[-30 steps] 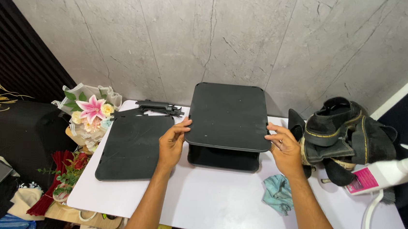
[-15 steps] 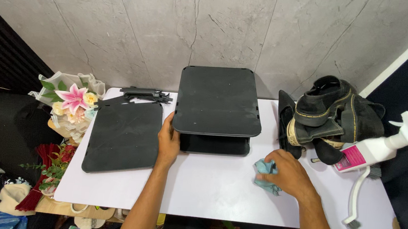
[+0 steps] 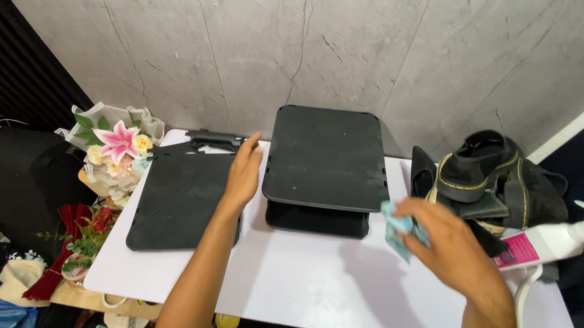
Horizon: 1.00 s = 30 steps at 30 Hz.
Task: The person wipes a black plastic stool seat with a cloth, then attaches four legs to the seat. They spray the seat with a cleaning solution and wipe it again before stacking the assembled stool on another seat.
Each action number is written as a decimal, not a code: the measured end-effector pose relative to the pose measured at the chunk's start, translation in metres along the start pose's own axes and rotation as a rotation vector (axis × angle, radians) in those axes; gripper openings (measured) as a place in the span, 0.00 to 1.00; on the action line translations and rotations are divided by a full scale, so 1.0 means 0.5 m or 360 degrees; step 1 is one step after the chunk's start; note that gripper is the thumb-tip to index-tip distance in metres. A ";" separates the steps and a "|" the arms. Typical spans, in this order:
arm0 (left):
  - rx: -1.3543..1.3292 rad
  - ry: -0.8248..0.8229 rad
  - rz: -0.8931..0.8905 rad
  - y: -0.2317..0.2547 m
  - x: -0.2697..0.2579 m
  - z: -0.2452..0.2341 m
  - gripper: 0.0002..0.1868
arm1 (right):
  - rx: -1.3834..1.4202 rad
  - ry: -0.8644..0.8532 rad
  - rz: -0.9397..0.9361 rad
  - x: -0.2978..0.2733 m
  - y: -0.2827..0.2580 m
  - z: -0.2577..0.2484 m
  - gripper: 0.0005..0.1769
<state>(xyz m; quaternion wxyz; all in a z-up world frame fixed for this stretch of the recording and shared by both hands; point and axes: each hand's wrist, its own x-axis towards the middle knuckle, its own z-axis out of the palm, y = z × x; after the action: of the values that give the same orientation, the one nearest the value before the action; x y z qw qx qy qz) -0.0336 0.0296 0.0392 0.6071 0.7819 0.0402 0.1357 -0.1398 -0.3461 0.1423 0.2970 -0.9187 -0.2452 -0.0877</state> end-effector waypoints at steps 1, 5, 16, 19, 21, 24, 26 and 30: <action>-0.0022 -0.0053 0.0004 0.003 0.034 0.008 0.29 | -0.0016 0.0068 -0.0096 0.040 -0.010 0.001 0.18; 0.0121 -0.0177 0.0196 -0.026 0.145 0.062 0.29 | -0.0063 0.0209 -0.0247 0.192 -0.020 0.076 0.16; 0.0557 -0.0279 0.0371 -0.037 0.156 0.073 0.31 | -0.0219 -0.0199 -0.0050 0.449 0.130 0.224 0.24; 0.0425 -0.0259 0.0342 -0.025 0.150 0.072 0.31 | -0.0269 -0.0396 -0.0283 0.517 0.131 0.279 0.29; 0.0280 -0.0192 0.0388 -0.026 0.146 0.072 0.30 | -0.0250 -0.0498 -0.0263 0.531 0.121 0.300 0.31; 0.0017 -0.0169 0.0287 -0.038 0.142 0.077 0.28 | -0.0303 -0.0547 -0.0360 0.515 0.094 0.296 0.32; 0.0035 -0.0142 0.0327 -0.044 0.145 0.077 0.27 | -0.0292 -0.0547 -0.0487 0.483 0.066 0.277 0.32; 0.0051 -0.0126 0.0357 -0.051 0.160 0.083 0.27 | -0.0169 -0.0719 -0.0620 0.372 -0.003 0.249 0.31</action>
<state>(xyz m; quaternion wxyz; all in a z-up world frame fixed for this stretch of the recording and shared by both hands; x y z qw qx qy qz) 0.0567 0.0154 0.0186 0.5766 0.7959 -0.0693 0.1710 0.0221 -0.1977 0.0995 0.1641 -0.8649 -0.4717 0.0509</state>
